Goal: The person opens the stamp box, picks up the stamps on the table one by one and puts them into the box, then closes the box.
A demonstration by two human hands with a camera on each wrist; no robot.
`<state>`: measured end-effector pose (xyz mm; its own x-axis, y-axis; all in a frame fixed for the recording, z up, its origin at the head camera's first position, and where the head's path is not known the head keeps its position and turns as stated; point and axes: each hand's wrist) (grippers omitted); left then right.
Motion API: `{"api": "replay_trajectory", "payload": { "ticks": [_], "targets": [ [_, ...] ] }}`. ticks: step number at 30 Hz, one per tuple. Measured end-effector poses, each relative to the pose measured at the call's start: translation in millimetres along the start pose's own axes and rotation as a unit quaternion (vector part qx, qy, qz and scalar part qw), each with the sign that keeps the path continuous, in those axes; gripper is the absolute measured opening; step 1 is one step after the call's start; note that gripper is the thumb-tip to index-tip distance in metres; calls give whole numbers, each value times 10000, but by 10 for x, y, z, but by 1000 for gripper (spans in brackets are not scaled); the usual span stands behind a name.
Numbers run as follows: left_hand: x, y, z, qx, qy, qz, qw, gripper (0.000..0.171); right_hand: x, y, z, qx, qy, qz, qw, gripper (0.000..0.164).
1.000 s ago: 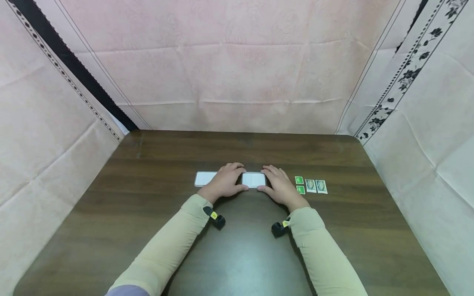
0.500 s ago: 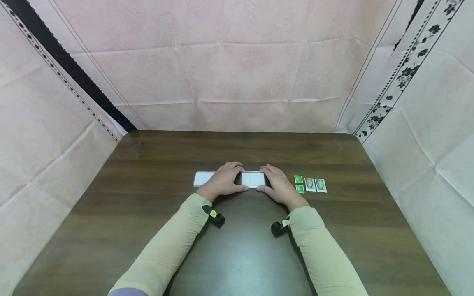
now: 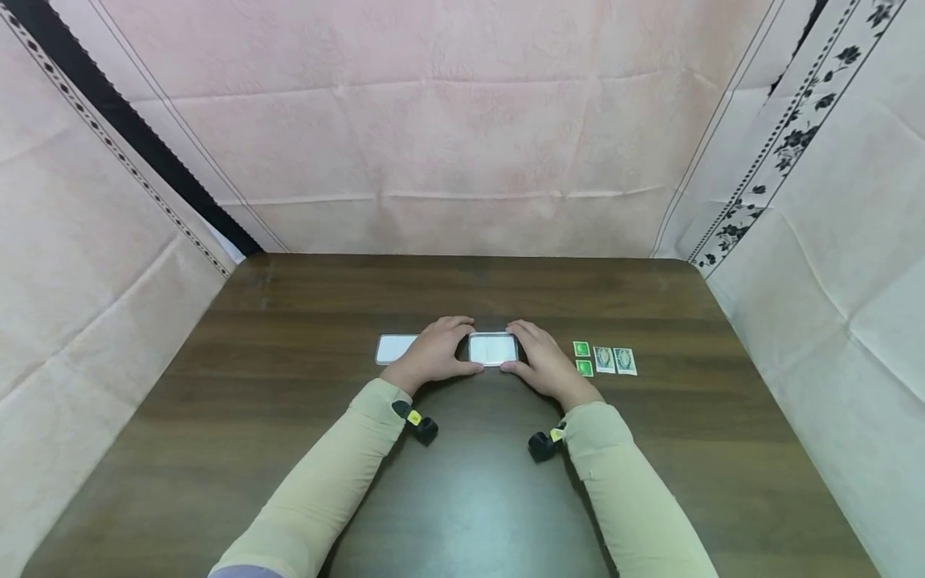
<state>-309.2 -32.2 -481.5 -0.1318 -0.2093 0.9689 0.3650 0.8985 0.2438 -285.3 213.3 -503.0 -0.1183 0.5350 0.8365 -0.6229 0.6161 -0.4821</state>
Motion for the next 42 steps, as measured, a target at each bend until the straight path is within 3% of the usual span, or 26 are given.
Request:
{"api": "replay_trajectory", "payload": {
  "ticks": [17,24,33,42],
  "targets": [
    [6,10,-15,55,-56,-282,9996,70,29,74,-3,-369,462,401,9974,67],
    [-12,-9,-26,89,-78,-410,9991,65,34,106,80,-726,673,538,9936,64],
    [-50,14,-51,316,-162,-626,9974,65,15,210,243,-799,802,564,9920,62],
    [-37,37,-86,247,-102,-250,9993,66,7,308,401,-1028,802,475,9903,64]
  ]
}}
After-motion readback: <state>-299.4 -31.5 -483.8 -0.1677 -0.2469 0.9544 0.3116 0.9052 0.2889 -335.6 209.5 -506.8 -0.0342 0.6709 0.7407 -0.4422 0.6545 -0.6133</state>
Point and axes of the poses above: each hand's wrist, its own z-axis towards the middle knuckle, its own x-axis out of the back of the hand, y = z × x, and after that the axes turned 10 degrees about x, right-handed
